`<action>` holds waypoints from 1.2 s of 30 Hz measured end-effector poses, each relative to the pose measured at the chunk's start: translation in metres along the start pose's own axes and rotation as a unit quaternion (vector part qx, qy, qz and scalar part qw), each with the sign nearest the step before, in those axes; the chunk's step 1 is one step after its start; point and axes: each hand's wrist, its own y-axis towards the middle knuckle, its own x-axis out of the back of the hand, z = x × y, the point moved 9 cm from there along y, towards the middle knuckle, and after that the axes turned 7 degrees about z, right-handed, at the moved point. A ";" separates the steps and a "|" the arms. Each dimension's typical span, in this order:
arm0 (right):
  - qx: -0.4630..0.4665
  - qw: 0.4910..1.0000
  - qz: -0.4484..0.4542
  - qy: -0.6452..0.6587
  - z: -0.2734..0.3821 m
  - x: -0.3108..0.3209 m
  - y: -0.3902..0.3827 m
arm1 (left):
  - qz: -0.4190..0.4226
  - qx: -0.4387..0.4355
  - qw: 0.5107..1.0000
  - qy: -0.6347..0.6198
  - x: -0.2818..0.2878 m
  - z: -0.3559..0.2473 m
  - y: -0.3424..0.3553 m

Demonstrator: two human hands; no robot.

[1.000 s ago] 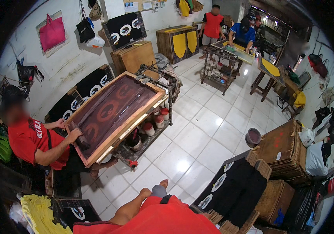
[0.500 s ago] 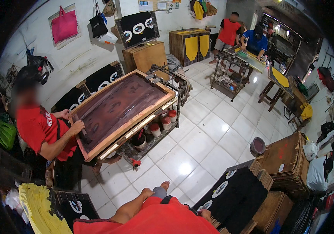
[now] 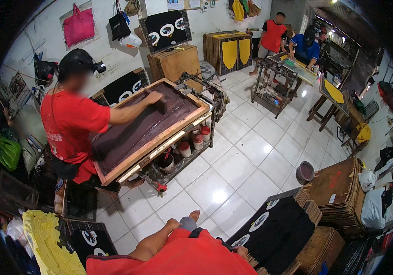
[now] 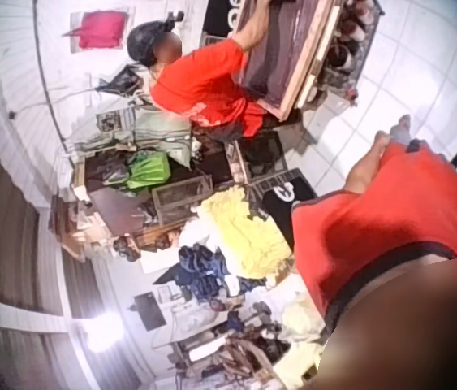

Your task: The person assists a coworker in a screen-printing operation by taking printed black tote bags from the press and stacking them on a nearby pile. The coworker applies ink to the screen and pulls the squeegee to print the design.

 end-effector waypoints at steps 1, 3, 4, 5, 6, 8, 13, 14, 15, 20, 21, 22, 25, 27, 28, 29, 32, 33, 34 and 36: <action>0.006 1.000 0.003 -0.006 0.002 -0.002 -0.003 | -0.006 0.003 1.000 -0.011 0.002 -0.001 -0.002; 0.017 1.000 0.009 -0.018 0.002 -0.002 -0.009 | -0.010 0.010 1.000 -0.019 0.005 -0.003 -0.005; 0.078 0.994 0.028 -0.076 0.013 -0.006 -0.011 | -0.011 0.018 0.999 -0.032 0.006 -0.003 -0.006; 0.106 0.987 0.041 -0.117 0.017 -0.008 -0.013 | -0.012 0.025 0.999 -0.044 0.006 -0.002 -0.008; 0.103 0.976 0.046 -0.187 0.017 -0.009 -0.012 | -0.011 0.033 0.998 -0.054 0.005 0.000 -0.009; 0.101 0.980 0.058 -0.160 0.015 -0.009 -0.009 | -0.007 0.016 0.999 -0.050 0.004 -0.001 -0.006; 0.046 0.991 0.061 -0.114 0.005 -0.008 0.004 | 0.002 0.000 0.999 -0.039 -0.008 0.013 0.015; 0.032 0.993 0.060 -0.093 0.002 -0.008 0.007 | -0.002 -0.009 1.000 -0.024 -0.010 0.014 0.019; 0.015 0.996 0.059 -0.067 -0.003 -0.008 0.009 | -0.006 -0.017 1.000 -0.009 -0.012 0.015 0.022; -0.041 0.996 0.076 0.032 -0.018 -0.011 0.017 | -0.030 0.003 0.999 -0.019 -0.010 0.023 0.021; -0.050 0.996 0.071 0.009 -0.018 -0.010 0.016 | -0.039 0.016 0.999 -0.028 -0.009 0.024 0.018; 0.025 0.987 0.101 -0.120 -0.002 -0.015 0.015 | -0.030 0.021 0.998 -0.043 -0.010 0.025 0.016; 0.106 0.935 0.091 -0.326 0.016 -0.017 0.011 | -0.011 0.021 0.998 -0.064 -0.010 0.027 0.012; 0.078 0.957 0.093 -0.264 0.008 -0.015 0.019 | -0.007 0.004 0.999 -0.035 -0.007 0.026 0.011; 0.104 0.943 0.095 -0.302 0.009 -0.018 0.024 | -0.019 0.005 0.999 -0.050 -0.004 0.028 0.009; 0.155 0.925 0.125 -0.323 0.010 -0.025 0.028 | -0.028 0.010 0.998 -0.052 -0.002 0.031 0.006; 0.243 0.846 0.129 -0.457 0.004 -0.039 0.049 | -0.043 0.010 0.988 -0.147 0.005 0.044 -0.009; 0.237 0.811 0.096 -0.526 -0.001 -0.039 0.056 | -0.045 0.007 0.980 -0.195 0.010 0.049 -0.013; 0.253 0.834 0.130 -0.473 -0.002 -0.046 0.057 | -0.047 0.025 0.964 -0.261 0.015 0.059 -0.016; 0.234 0.874 0.157 -0.396 -0.003 -0.052 0.054 | -0.043 0.061 0.915 -0.395 0.025 0.088 -0.023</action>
